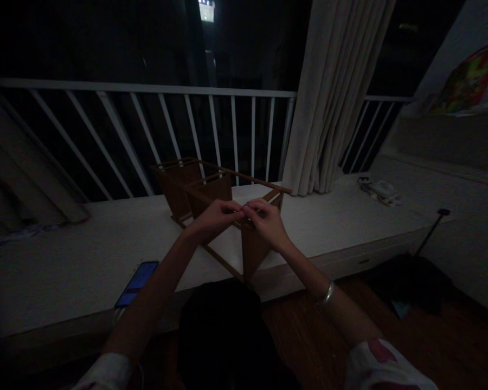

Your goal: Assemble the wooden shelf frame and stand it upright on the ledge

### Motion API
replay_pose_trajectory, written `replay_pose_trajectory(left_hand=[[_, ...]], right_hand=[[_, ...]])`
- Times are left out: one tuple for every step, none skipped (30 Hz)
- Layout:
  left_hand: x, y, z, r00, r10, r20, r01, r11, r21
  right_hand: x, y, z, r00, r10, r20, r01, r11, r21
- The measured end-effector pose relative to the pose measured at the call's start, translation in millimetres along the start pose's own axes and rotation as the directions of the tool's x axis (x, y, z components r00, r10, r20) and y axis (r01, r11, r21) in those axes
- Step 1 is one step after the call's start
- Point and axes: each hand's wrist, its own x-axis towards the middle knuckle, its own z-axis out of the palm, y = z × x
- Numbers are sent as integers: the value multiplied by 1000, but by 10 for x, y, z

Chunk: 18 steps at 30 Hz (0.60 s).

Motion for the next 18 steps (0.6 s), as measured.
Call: replay_pose_trajectory(left_hand=[[-1, 7, -7, 1000, 4, 11, -4, 1000, 7], [-2, 14, -13, 1000, 7, 20, -7, 1000, 13], [-2, 21, -19, 1000, 10, 26, -10, 1000, 17], [-1, 27, -23, 999, 11, 30, -12, 1000, 18], [0, 31, -26, 999, 12, 35, -12, 1000, 18], [2, 34, -28, 999, 11, 38, -12, 1000, 16], [4, 35, -27, 999, 10, 41, -10, 1000, 14], [6, 33, -26, 999, 9, 41, -9, 1000, 10], [6, 29, -24, 999, 7, 40, -7, 1000, 7], [5, 23, -22, 999, 4, 40, -4, 1000, 2], [4, 16, -21, 999, 3, 42, -2, 1000, -5], [1, 9, -21, 999, 4, 44, -3, 1000, -16], [-2, 3, -23, 999, 8, 50, -6, 1000, -29], [-6, -3, -27, 998, 15, 58, -12, 999, -44], [-8, -6, -32, 997, 24, 69, -19, 998, -59], [-10, -9, -38, 996, 34, 81, -28, 997, -70], [-11, -10, -44, 995, 42, 91, -35, 997, -75], [-11, -11, -50, 994, 49, 102, -41, 996, -77]], right_hand=[[1, -1, -4, 1000, 3, 2, -3, 1000, -2], [1, -3, -7, 1000, 5, 4, -5, 1000, -4], [1, -4, -11, 1000, 6, 8, -6, 1000, -7], [1, -4, -13, 1000, 4, 12, -4, 1000, -10], [1, -4, -16, 1000, 1, 15, 0, 1000, -13], [2, -2, -18, 1000, -5, 17, 5, 1000, -17], [5, 0, -20, 1000, -10, 21, 10, 1000, -21], [8, 2, -23, 1000, -15, 27, 15, 1000, -27], [13, 1, -26, 999, -21, 34, 22, 999, -33], [20, -3, -29, 999, -28, 46, 30, 999, -41], [27, -10, -33, 997, -35, 62, 38, 998, -50], [35, -20, -38, 996, -43, 81, 48, 997, -61], [43, -32, -42, 993, -51, 102, 58, 996, -72], [50, -44, -45, 991, -58, 121, 69, 994, -85], [56, -54, -48, 988, -65, 137, 79, 992, -97], [61, -60, -49, 986, -72, 150, 88, 990, -107], [63, -61, -49, 984, -78, 158, 96, 989, -112], [65, -59, -48, 983, -82, 162, 101, 989, -110]])
